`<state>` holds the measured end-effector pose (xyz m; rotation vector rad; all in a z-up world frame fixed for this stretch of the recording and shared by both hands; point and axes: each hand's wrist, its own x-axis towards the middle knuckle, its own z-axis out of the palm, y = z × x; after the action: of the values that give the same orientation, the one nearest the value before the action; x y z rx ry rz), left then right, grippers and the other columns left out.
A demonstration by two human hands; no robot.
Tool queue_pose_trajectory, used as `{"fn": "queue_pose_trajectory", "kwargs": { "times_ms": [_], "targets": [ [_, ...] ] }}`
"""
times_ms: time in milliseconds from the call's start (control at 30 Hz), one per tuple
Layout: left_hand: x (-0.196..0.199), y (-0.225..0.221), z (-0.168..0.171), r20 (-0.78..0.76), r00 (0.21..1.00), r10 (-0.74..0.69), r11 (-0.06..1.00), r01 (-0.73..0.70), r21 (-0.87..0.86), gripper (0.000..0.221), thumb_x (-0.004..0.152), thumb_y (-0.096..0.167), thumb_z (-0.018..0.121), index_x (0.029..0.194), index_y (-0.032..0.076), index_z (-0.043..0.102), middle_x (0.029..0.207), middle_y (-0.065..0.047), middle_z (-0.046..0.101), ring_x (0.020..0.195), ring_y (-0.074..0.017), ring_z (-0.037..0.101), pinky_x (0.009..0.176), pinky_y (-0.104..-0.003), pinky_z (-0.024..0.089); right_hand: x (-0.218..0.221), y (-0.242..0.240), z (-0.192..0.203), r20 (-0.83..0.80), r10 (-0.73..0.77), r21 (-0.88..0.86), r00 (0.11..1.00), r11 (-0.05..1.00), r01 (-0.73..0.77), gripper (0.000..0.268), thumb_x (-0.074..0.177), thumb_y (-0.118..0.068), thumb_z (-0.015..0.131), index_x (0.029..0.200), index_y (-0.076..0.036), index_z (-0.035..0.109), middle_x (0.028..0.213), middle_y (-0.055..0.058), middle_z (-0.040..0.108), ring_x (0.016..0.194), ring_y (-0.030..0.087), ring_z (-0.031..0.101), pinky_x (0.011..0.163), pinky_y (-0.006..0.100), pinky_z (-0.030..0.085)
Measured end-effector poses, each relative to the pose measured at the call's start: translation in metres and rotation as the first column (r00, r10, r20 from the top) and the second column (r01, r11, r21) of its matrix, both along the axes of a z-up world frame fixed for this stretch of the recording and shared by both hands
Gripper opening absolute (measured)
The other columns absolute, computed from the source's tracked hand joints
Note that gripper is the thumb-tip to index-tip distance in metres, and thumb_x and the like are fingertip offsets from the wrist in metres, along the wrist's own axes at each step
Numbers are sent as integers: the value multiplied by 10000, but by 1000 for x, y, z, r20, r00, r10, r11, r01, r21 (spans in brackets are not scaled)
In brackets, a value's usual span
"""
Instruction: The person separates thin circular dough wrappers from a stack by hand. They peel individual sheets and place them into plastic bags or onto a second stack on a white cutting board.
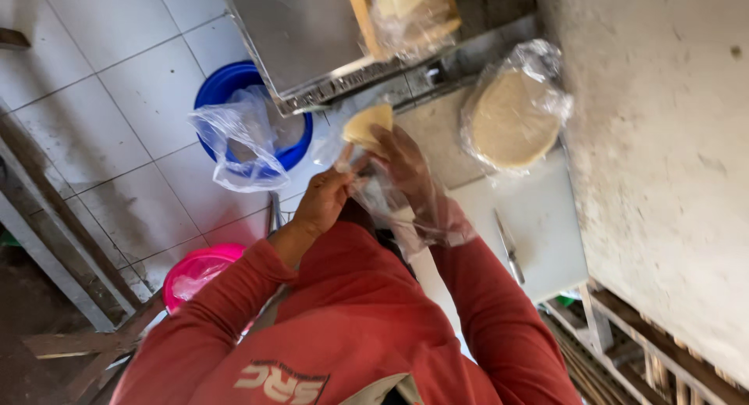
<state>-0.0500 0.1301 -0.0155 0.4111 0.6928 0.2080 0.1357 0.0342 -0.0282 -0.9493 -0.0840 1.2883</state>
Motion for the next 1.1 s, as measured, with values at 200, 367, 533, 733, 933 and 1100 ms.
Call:
{"fn": "queue_pose_trajectory", "kwargs": {
  "times_ms": [200,367,533,733,933,1100],
  "targets": [
    [45,102,-41,161,933,321,939,-336,74,151,977,-14,562,963,24,708,1085,-157,611,1345,-301,557,1201,-556,449,46,145,-35,165,60,-31,985,998,-55,570,1020,-274,669,1494,-23,474,1421,120,579,1287,210,617,1027,346,550],
    [76,146,-64,80,887,455,890,-456,1,117,875,22,589,766,48,624,1315,-89,701,1266,-291,606,1060,-495,512,59,198,-48,364,221,-231,905,963,-142,662,984,-285,649,1546,-116,343,1417,110,553,1223,205,614,989,326,593],
    [82,156,-68,41,897,440,898,-441,5,94,858,40,591,934,19,642,1287,-133,691,1189,-303,655,998,-481,555,48,203,-75,820,46,-133,570,985,113,616,963,-140,695,1520,-33,454,1322,145,673,1144,227,694,841,313,635],
    [89,150,-50,8,895,446,895,-446,22,279,841,74,615,1111,7,629,1268,-164,696,1114,-308,721,916,-465,602,26,167,-56,763,-11,-118,647,981,156,757,849,-163,741,1494,-36,365,1176,162,701,961,222,719,725,316,628],
    [98,156,-59,-227,920,319,948,-309,78,450,953,376,671,1245,41,606,1114,-175,657,876,-302,714,765,-489,610,28,152,-28,974,209,-226,92,935,274,590,942,-258,731,1434,-46,483,1192,181,690,1034,297,685,905,386,568],
    [105,178,-97,-110,956,272,960,-262,102,374,1011,119,723,1277,-106,588,1184,-220,666,917,-282,703,845,-420,606,38,163,-42,897,349,-412,272,884,223,491,996,-205,548,1463,-72,478,1260,155,651,969,277,664,831,367,568]
  ]
}}
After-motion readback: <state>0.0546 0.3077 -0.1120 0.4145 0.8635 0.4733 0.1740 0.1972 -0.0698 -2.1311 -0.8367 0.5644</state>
